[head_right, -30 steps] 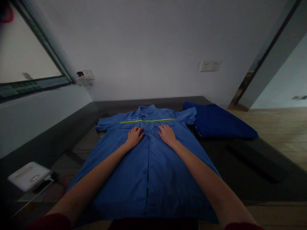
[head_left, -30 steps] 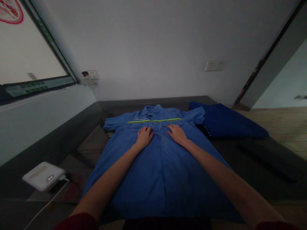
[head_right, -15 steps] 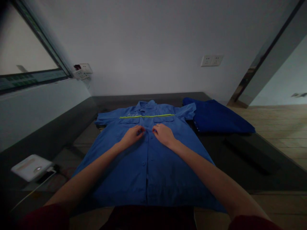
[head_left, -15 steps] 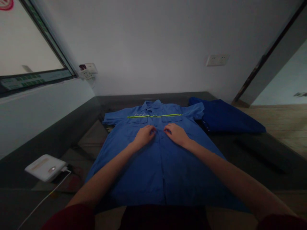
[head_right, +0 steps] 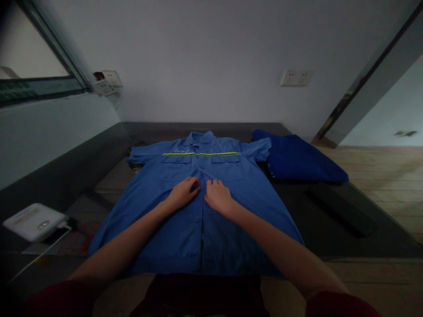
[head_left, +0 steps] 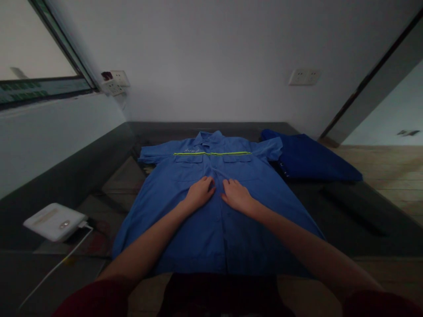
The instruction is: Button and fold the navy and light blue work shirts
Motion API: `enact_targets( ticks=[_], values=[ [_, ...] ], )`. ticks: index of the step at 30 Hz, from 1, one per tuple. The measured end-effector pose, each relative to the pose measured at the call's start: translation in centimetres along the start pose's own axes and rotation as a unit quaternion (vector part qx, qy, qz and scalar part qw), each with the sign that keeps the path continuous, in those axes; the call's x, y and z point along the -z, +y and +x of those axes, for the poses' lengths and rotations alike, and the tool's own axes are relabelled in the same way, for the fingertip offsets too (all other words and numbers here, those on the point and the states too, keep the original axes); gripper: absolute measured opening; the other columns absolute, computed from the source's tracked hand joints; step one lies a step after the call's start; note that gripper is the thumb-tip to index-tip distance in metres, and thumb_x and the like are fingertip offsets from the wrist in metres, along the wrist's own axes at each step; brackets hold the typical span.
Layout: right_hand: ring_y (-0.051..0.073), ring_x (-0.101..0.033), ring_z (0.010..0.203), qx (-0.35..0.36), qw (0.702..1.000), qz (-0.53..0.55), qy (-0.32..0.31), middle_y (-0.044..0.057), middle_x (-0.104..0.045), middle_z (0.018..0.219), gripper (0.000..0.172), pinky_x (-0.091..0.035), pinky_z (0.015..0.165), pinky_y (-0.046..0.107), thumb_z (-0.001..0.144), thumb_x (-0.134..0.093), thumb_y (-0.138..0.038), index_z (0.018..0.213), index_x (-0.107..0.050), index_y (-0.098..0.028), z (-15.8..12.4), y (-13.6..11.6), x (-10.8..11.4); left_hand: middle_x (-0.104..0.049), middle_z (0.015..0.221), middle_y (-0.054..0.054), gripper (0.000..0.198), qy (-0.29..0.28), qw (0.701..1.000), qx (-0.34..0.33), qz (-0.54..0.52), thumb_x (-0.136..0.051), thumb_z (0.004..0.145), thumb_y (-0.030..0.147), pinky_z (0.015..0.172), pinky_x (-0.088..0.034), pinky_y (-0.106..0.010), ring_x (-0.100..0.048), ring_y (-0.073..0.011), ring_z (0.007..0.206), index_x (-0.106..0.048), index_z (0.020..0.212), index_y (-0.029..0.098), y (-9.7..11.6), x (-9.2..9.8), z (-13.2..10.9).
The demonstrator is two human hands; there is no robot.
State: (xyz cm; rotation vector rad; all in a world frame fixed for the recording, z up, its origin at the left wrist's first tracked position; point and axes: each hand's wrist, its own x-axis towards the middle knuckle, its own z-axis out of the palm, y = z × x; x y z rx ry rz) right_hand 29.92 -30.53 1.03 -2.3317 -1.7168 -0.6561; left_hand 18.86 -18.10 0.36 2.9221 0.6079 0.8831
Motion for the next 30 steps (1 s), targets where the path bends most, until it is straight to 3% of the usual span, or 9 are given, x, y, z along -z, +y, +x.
enact_targets(
  ticks=[6,14,18,23,26,30],
  values=[
    [0.029,-0.062,0.100,-0.037,0.998,-0.040,-0.045,0.020,-0.065,0.108,0.028,-0.050,0.078,0.037,0.090,-0.041,-0.013,0.112,-0.055,-0.007,0.7,-0.5,0.8,-0.059,0.106,-0.007,0.021,-0.007,1.000,-0.005,0.030,-0.055,0.087,0.034,0.076,-0.047,-0.028,-0.060,-0.0199,0.093,-0.054,0.103,0.020,0.3,0.3,-0.4],
    [0.027,-0.064,0.097,-0.034,0.998,-0.028,-0.036,0.019,-0.067,0.105,0.026,-0.047,0.074,0.033,0.089,-0.042,-0.016,0.109,-0.058,-0.010,0.6,0.1,0.9,-0.061,0.101,-0.007,0.015,-0.025,0.999,-0.013,0.021,-0.054,0.089,0.029,0.077,-0.046,-0.028,-0.061,-0.0187,0.087,-0.057,0.098,0.018,0.3,0.1,-0.1],
    [0.020,-0.064,0.082,-0.015,0.993,0.115,-0.030,0.010,-0.069,0.093,0.018,-0.042,0.067,0.027,0.086,-0.049,-0.022,0.099,-0.059,-0.015,1.2,1.4,0.7,-0.062,0.097,-0.006,0.014,-0.020,1.000,-0.014,0.018,-0.055,0.088,0.029,0.072,-0.045,-0.026,-0.061,-0.0184,0.084,-0.058,0.095,0.018,0.2,0.0,-0.1],
    [0.015,-0.057,0.071,0.039,0.937,0.345,-0.021,0.002,-0.062,0.076,0.008,-0.040,0.066,0.025,0.079,-0.052,-0.017,0.082,-0.059,-0.016,2.6,2.2,-0.3,-0.064,0.089,-0.006,0.015,-0.008,0.999,-0.024,0.045,-0.053,0.088,0.031,0.067,-0.043,-0.028,-0.061,-0.0199,0.079,-0.059,0.088,0.018,0.2,0.1,0.0],
    [0.015,-0.057,0.070,0.034,0.909,0.414,-0.023,0.000,-0.061,0.073,0.008,-0.041,0.067,0.025,0.076,-0.053,-0.017,0.081,-0.058,-0.016,2.9,2.2,-1.2,-0.064,0.084,-0.005,0.015,0.000,0.999,-0.033,0.040,-0.052,0.088,0.031,0.065,-0.041,-0.027,-0.060,-0.0193,0.076,-0.059,0.083,0.019,0.1,0.1,0.0],
    [0.013,-0.054,0.063,-0.009,0.892,0.452,-0.007,-0.001,-0.059,0.067,0.020,-0.039,0.060,0.024,0.073,-0.055,-0.016,0.092,-0.061,-0.013,2.6,2.4,-2.0,-0.063,0.083,-0.003,0.010,0.033,0.999,-0.042,0.008,-0.053,0.086,0.025,0.064,-0.040,-0.027,-0.059,-0.0177,0.074,-0.059,0.082,0.020,-0.1,-0.1,0.1]
  ],
)
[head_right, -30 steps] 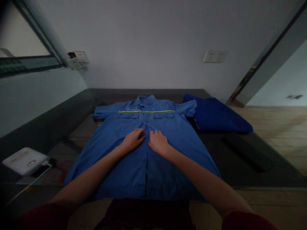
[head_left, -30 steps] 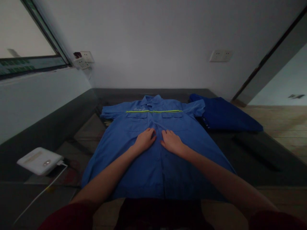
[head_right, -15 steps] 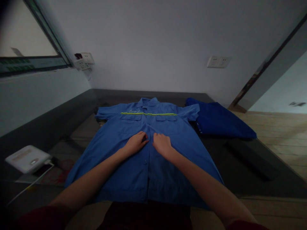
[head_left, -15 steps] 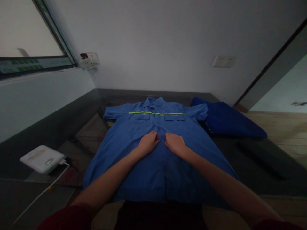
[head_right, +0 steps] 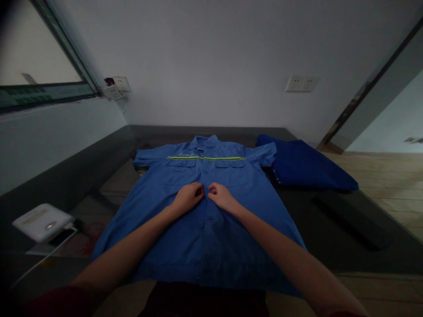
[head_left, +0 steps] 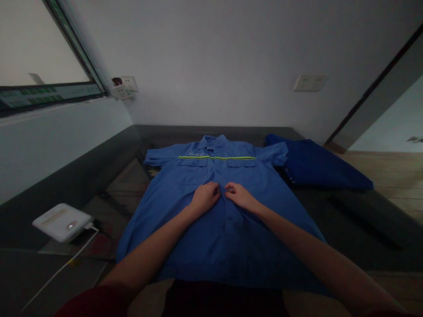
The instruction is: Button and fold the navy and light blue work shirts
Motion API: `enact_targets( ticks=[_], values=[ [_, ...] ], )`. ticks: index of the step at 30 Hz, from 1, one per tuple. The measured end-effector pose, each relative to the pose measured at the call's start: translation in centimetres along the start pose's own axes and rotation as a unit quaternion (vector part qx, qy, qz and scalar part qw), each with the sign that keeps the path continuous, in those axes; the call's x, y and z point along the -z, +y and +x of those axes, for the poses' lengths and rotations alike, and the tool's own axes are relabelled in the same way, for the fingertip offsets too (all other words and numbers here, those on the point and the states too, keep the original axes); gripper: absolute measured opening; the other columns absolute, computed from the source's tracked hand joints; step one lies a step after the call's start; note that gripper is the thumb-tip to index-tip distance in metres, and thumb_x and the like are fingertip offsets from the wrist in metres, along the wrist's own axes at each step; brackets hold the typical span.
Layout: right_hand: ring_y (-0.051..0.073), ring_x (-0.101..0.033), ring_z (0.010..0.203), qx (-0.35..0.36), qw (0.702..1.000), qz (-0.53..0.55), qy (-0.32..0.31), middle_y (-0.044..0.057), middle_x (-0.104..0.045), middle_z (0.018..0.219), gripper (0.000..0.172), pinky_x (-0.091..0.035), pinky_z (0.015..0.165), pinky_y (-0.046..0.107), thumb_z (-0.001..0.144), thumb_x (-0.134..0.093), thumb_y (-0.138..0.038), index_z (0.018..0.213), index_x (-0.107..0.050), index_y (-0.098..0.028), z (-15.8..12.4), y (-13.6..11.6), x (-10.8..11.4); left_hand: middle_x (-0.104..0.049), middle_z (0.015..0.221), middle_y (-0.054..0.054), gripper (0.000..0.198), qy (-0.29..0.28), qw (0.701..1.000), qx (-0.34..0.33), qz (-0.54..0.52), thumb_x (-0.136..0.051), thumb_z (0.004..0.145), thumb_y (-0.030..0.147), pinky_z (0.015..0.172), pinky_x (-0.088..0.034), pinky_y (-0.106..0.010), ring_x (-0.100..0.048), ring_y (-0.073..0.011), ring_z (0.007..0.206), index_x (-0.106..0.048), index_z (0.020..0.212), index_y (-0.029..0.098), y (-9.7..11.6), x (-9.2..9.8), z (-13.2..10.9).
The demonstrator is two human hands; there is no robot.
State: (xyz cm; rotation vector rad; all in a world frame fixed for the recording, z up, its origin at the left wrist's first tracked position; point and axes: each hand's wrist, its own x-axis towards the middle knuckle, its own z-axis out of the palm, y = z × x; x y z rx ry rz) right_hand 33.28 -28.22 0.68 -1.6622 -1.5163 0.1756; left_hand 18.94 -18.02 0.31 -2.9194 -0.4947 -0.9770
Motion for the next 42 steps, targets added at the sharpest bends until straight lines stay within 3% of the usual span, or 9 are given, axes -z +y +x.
enact_targets(
  ticks=[4,14,22,26,34,42],
  values=[
    [0.011,-0.051,0.057,-0.022,0.999,0.022,0.025,-0.002,-0.058,0.062,0.030,-0.036,0.056,0.022,0.072,-0.053,-0.013,0.100,-0.064,-0.012,-0.1,0.4,0.4,-0.062,0.082,-0.003,0.007,0.017,0.999,0.003,-0.043,-0.056,0.085,0.025,0.063,-0.040,-0.026,-0.058,-0.0168,0.072,-0.059,0.084,0.019,-0.1,-0.3,0.1],
    [0.014,-0.053,0.059,0.036,0.986,-0.110,0.122,0.001,-0.062,0.062,0.018,-0.037,0.058,0.024,0.075,-0.062,-0.023,0.087,-0.070,-0.012,0.6,0.2,-0.2,-0.061,0.085,-0.003,0.005,0.018,0.997,-0.015,-0.070,-0.053,0.087,0.021,0.066,-0.040,-0.027,-0.057,-0.0172,0.076,-0.056,0.086,0.018,0.3,0.5,0.1],
    [0.022,-0.064,0.091,0.042,0.959,-0.267,0.084,0.010,-0.071,0.103,0.027,-0.043,0.079,0.029,0.088,-0.049,-0.022,0.106,-0.068,-0.018,-0.9,-1.3,-0.3,-0.065,0.089,-0.003,0.006,0.016,1.000,-0.018,-0.002,-0.052,0.089,0.024,0.071,-0.040,-0.030,-0.060,-0.0195,0.082,-0.056,0.090,0.020,0.7,0.7,-0.2],
    [0.022,-0.064,0.099,0.031,0.951,-0.302,0.063,0.009,-0.070,0.109,0.028,-0.043,0.084,0.029,0.091,-0.046,-0.023,0.111,-0.066,-0.021,-1.4,-1.7,-0.9,-0.067,0.092,-0.003,0.008,0.005,1.000,-0.009,0.011,-0.051,0.090,0.026,0.076,-0.040,-0.030,-0.061,-0.0192,0.087,-0.057,0.091,0.021,0.8,0.7,-0.2],
    [0.023,-0.063,0.103,0.019,0.966,-0.247,0.069,0.010,-0.069,0.113,0.031,-0.044,0.090,0.031,0.091,-0.047,-0.024,0.115,-0.065,-0.018,-1.3,-0.5,-1.3,-0.067,0.094,-0.003,0.008,0.019,1.000,-0.013,-0.001,-0.050,0.091,0.025,0.077,-0.040,-0.030,-0.061,-0.0188,0.087,-0.057,0.094,0.020,0.6,0.5,-0.1],
    [0.019,-0.064,0.079,0.032,0.986,-0.139,0.089,0.008,-0.073,0.094,0.027,-0.046,0.074,0.028,0.083,-0.054,-0.019,0.105,-0.070,-0.016,-0.7,0.4,-1.2,-0.068,0.093,-0.004,0.015,-0.021,1.000,0.001,0.020,-0.049,0.093,0.030,0.073,-0.042,-0.028,-0.062,-0.0188,0.083,-0.059,0.092,0.019,0.7,0.4,0.0]
  ],
)
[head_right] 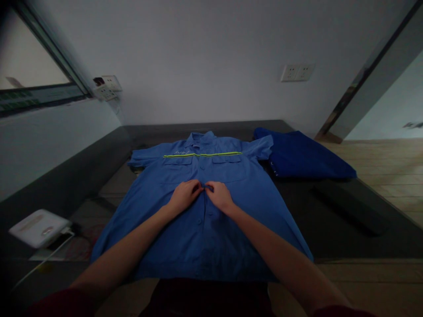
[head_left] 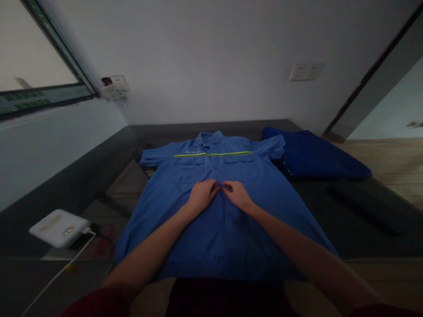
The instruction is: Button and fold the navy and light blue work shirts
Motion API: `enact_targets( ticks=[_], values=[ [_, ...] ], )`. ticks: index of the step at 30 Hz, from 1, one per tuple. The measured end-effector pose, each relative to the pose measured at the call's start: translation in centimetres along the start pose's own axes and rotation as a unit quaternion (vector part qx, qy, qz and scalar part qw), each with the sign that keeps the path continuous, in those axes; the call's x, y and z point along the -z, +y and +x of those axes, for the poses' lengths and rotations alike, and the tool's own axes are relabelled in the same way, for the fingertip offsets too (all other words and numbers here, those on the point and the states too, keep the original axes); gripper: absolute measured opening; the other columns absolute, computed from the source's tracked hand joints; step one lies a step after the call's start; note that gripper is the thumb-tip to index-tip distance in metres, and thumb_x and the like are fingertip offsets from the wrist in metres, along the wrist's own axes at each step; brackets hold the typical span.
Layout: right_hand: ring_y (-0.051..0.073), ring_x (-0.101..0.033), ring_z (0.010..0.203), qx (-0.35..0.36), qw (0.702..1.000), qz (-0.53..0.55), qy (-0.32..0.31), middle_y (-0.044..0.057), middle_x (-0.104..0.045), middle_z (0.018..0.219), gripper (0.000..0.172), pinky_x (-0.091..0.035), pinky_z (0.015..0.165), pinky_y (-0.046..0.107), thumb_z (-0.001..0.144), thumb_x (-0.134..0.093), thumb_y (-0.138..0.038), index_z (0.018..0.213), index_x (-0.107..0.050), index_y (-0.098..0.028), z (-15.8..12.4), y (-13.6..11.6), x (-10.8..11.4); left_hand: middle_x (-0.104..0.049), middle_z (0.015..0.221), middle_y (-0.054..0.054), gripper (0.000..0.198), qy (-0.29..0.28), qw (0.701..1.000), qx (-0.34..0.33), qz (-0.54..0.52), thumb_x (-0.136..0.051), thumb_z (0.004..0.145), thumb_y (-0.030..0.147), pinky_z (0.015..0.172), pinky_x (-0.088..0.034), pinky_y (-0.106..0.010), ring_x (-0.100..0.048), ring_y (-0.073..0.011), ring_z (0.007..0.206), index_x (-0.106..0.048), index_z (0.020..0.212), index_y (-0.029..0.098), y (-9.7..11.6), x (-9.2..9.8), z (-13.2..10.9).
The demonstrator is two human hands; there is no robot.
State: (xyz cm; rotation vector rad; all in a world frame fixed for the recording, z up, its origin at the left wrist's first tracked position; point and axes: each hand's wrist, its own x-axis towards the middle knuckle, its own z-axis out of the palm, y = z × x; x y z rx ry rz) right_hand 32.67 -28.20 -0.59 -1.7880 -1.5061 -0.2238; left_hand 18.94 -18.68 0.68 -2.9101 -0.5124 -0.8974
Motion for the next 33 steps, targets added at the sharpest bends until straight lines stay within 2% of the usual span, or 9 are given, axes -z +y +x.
enact_targets(
  ticks=[4,9,12,14,16,20,26,33],
  values=[
    [0.016,-0.060,0.069,0.016,1.000,0.022,-0.001,0.006,-0.072,0.082,0.028,-0.045,0.066,0.026,0.080,-0.055,-0.018,0.102,-0.071,-0.013,0.1,0.2,0.1,-0.067,0.091,-0.005,0.018,-0.009,1.000,-0.005,0.016,-0.047,0.094,0.030,0.073,-0.042,-0.028,-0.062,-0.0193,0.084,-0.060,0.089,0.019,-0.1,0.1,0.0],
    [0.016,-0.059,0.066,0.018,0.999,0.044,-0.006,0.005,-0.070,0.077,0.028,-0.045,0.066,0.026,0.078,-0.055,-0.016,0.101,-0.071,-0.014,0.0,0.3,0.0,-0.067,0.092,-0.006,0.015,-0.019,1.000,-0.016,-0.015,-0.047,0.092,0.026,0.076,-0.043,-0.028,-0.061,-0.0190,0.086,-0.060,0.091,0.019,-0.2,0.2,0.1],
    [0.018,-0.063,0.078,0.039,0.995,0.093,-0.018,0.006,-0.072,0.083,0.026,-0.047,0.075,0.028,0.085,-0.048,-0.020,0.097,-0.071,-0.015,0.2,0.5,0.3,-0.066,0.090,-0.005,0.014,-0.015,0.999,-0.016,-0.037,-0.047,0.091,0.023,0.075,-0.043,-0.028,-0.061,-0.0189,0.085,-0.060,0.090,0.019,-0.4,0.1,0.1],
    [0.019,-0.064,0.090,0.059,0.990,0.127,-0.032,0.007,-0.072,0.091,0.031,-0.046,0.084,0.030,0.089,-0.040,-0.019,0.094,-0.071,-0.015,0.4,0.7,0.7,-0.066,0.088,-0.005,0.013,-0.007,0.998,-0.020,-0.053,-0.047,0.091,0.023,0.074,-0.043,-0.027,-0.061,-0.0186,0.083,-0.060,0.089,0.019,-0.6,-0.1,0.2],
    [0.018,-0.064,0.093,0.073,0.985,0.144,-0.053,0.007,-0.072,0.096,0.032,-0.045,0.088,0.030,0.087,-0.040,-0.014,0.093,-0.071,-0.015,0.8,1.0,1.2,-0.065,0.086,-0.004,0.013,0.002,0.997,-0.027,-0.067,-0.047,0.090,0.022,0.072,-0.043,-0.027,-0.060,-0.0182,0.081,-0.060,0.088,0.020,-0.8,-0.3,0.2],
    [0.018,-0.065,0.084,0.077,0.984,0.149,-0.065,0.007,-0.073,0.090,0.024,-0.047,0.081,0.029,0.077,-0.053,-0.012,0.093,-0.071,-0.014,1.3,1.5,1.6,-0.065,0.085,-0.004,0.013,0.010,0.996,-0.034,-0.077,-0.047,0.089,0.021,0.071,-0.043,-0.026,-0.060,-0.0180,0.079,-0.060,0.087,0.020,-0.9,-0.5,0.3],
    [0.015,-0.062,0.071,0.053,0.985,0.164,-0.014,0.004,-0.071,0.076,0.014,-0.046,0.069,0.026,0.075,-0.061,-0.019,0.083,-0.071,-0.014,1.1,1.3,1.1,-0.066,0.085,-0.004,0.014,0.006,0.996,-0.024,-0.091,-0.047,0.089,0.020,0.072,-0.043,-0.026,-0.061,-0.0180,0.080,-0.061,0.086,0.019,-0.8,-0.3,0.4],
    [0.014,-0.059,0.068,0.060,0.983,0.172,-0.015,0.002,-0.067,0.071,0.005,-0.043,0.065,0.024,0.074,-0.062,-0.015,0.077,-0.067,-0.014,1.0,0.9,0.8,-0.068,0.081,-0.003,0.015,-0.040,0.992,-0.003,-0.120,-0.047,0.089,0.018,0.068,-0.043,-0.025,-0.062,-0.0174,0.076,-0.061,0.084,0.018,-0.8,0.5,0.5]
  ],
)
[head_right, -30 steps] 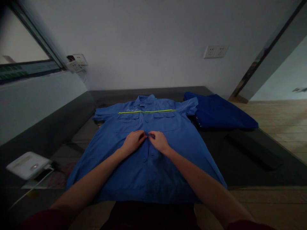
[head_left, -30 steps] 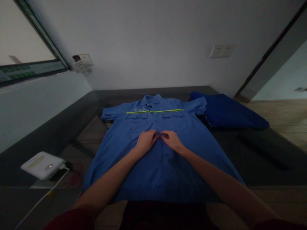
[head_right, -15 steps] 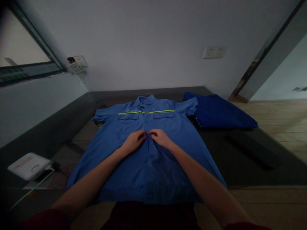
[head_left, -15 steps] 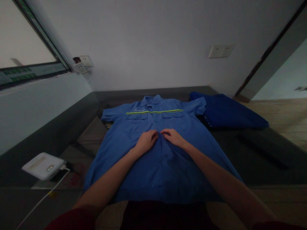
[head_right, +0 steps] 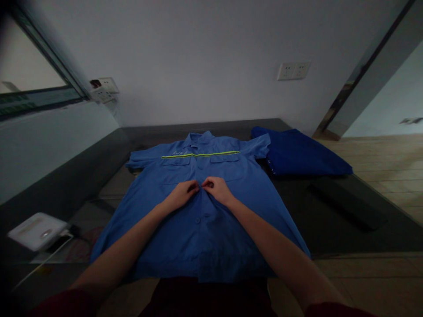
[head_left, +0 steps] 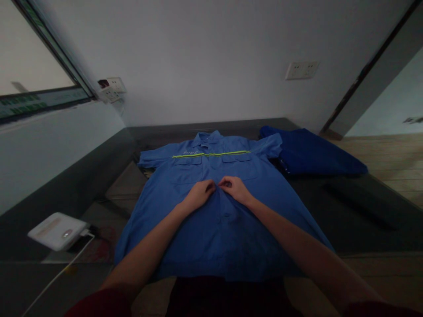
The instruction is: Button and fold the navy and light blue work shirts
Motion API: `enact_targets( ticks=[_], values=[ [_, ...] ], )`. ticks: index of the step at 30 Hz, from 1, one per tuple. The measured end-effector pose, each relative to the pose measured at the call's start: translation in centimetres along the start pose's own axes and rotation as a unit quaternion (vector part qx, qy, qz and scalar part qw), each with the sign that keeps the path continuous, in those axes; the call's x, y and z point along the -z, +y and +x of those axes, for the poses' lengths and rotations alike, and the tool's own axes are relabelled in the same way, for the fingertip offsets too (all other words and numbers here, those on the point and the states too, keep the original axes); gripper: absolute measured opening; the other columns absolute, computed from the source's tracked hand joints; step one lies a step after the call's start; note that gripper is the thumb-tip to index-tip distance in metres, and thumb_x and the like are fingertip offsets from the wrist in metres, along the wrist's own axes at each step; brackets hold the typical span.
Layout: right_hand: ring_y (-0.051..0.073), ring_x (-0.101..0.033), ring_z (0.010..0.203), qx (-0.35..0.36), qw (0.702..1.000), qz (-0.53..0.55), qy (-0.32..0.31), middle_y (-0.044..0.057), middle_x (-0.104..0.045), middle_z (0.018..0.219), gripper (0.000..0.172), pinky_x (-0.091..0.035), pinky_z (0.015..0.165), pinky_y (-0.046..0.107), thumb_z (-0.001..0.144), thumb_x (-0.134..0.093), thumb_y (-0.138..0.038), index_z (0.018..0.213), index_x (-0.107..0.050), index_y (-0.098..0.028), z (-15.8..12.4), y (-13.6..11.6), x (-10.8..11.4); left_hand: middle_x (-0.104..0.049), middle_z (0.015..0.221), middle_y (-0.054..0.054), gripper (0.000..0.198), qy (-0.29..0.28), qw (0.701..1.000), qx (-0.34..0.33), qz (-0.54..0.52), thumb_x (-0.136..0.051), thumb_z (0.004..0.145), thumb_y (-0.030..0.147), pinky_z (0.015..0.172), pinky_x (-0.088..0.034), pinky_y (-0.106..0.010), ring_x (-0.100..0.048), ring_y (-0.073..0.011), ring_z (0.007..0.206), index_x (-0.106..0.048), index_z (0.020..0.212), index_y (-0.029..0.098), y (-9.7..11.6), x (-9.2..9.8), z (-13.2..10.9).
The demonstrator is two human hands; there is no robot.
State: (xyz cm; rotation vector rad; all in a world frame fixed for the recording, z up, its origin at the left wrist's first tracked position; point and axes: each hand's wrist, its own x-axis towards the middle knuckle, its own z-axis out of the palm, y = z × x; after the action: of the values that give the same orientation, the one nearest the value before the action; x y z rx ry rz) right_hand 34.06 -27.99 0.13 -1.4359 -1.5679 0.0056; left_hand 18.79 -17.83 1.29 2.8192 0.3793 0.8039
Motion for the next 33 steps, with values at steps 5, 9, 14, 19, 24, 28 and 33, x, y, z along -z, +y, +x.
enact_targets(
  ticks=[5,9,14,19,24,28,33],
  values=[
    [0.013,-0.056,0.066,0.010,0.999,-0.051,-0.010,0.000,-0.064,0.071,0.001,-0.040,0.063,0.023,0.077,-0.065,-0.015,0.078,-0.064,-0.015,0.1,-0.1,-0.3,-0.067,0.079,-0.005,0.014,-0.024,0.999,0.023,0.021,-0.048,0.087,0.016,0.067,-0.043,-0.026,-0.062,-0.0184,0.074,-0.061,0.083,0.016,0.0,0.1,-0.1],
    [0.015,-0.056,0.073,0.044,0.983,-0.177,-0.032,0.002,-0.063,0.079,0.006,-0.040,0.067,0.025,0.084,-0.063,-0.021,0.086,-0.062,-0.015,0.1,-0.5,-0.2,-0.066,0.079,-0.006,0.012,-0.020,0.999,0.017,0.035,-0.048,0.085,0.012,0.066,-0.042,-0.026,-0.061,-0.0188,0.074,-0.059,0.081,0.016,0.1,-0.1,-0.1],
    [0.018,-0.058,0.089,0.094,0.940,-0.316,-0.089,0.008,-0.062,0.099,0.014,-0.041,0.076,0.026,0.094,-0.049,-0.025,0.099,-0.058,-0.016,-0.1,-0.9,0.1,-0.066,0.084,-0.006,0.011,0.001,1.000,-0.001,0.030,-0.048,0.086,0.012,0.070,-0.042,-0.026,-0.061,-0.0189,0.078,-0.057,0.084,0.016,-0.2,-0.4,-0.1],
    [0.018,-0.058,0.093,0.105,0.922,-0.354,-0.118,0.008,-0.061,0.101,0.017,-0.042,0.077,0.026,0.096,-0.045,-0.028,0.100,-0.057,-0.017,-0.2,-1.0,0.0,-0.066,0.082,-0.006,0.014,0.012,0.999,0.009,0.030,-0.047,0.086,0.010,0.069,-0.041,-0.026,-0.061,-0.0188,0.078,-0.059,0.082,0.016,-0.2,-0.2,0.0],
    [0.018,-0.059,0.093,0.092,0.927,-0.350,-0.105,0.007,-0.063,0.100,0.016,-0.042,0.076,0.026,0.096,-0.046,-0.028,0.098,-0.057,-0.017,-0.3,-1.2,-0.2,-0.066,0.077,-0.004,0.014,-0.003,1.000,0.013,0.001,-0.048,0.083,0.009,0.065,-0.040,-0.024,-0.059,-0.0168,0.071,-0.060,0.082,0.016,-0.2,0.3,0.0],
    [0.018,-0.059,0.090,0.091,0.936,-0.329,-0.088,0.006,-0.063,0.097,0.016,-0.042,0.075,0.026,0.096,-0.045,-0.028,0.097,-0.058,-0.018,-0.3,-1.0,-0.2,-0.066,0.079,-0.003,0.013,0.006,1.000,0.008,0.011,-0.051,0.079,0.010,0.064,-0.039,-0.024,-0.059,-0.0168,0.072,-0.061,0.084,0.017,-0.3,0.3,-0.1],
    [0.017,-0.059,0.086,0.092,0.952,-0.284,-0.067,0.005,-0.063,0.094,0.014,-0.042,0.076,0.027,0.095,-0.047,-0.026,0.093,-0.059,-0.019,-0.1,-0.3,-0.2,-0.067,0.082,-0.004,0.011,0.014,0.999,0.014,0.049,-0.052,0.083,0.015,0.065,-0.039,-0.025,-0.059,-0.0178,0.074,-0.063,0.084,0.018,-0.4,0.2,-0.2]
  ],
)
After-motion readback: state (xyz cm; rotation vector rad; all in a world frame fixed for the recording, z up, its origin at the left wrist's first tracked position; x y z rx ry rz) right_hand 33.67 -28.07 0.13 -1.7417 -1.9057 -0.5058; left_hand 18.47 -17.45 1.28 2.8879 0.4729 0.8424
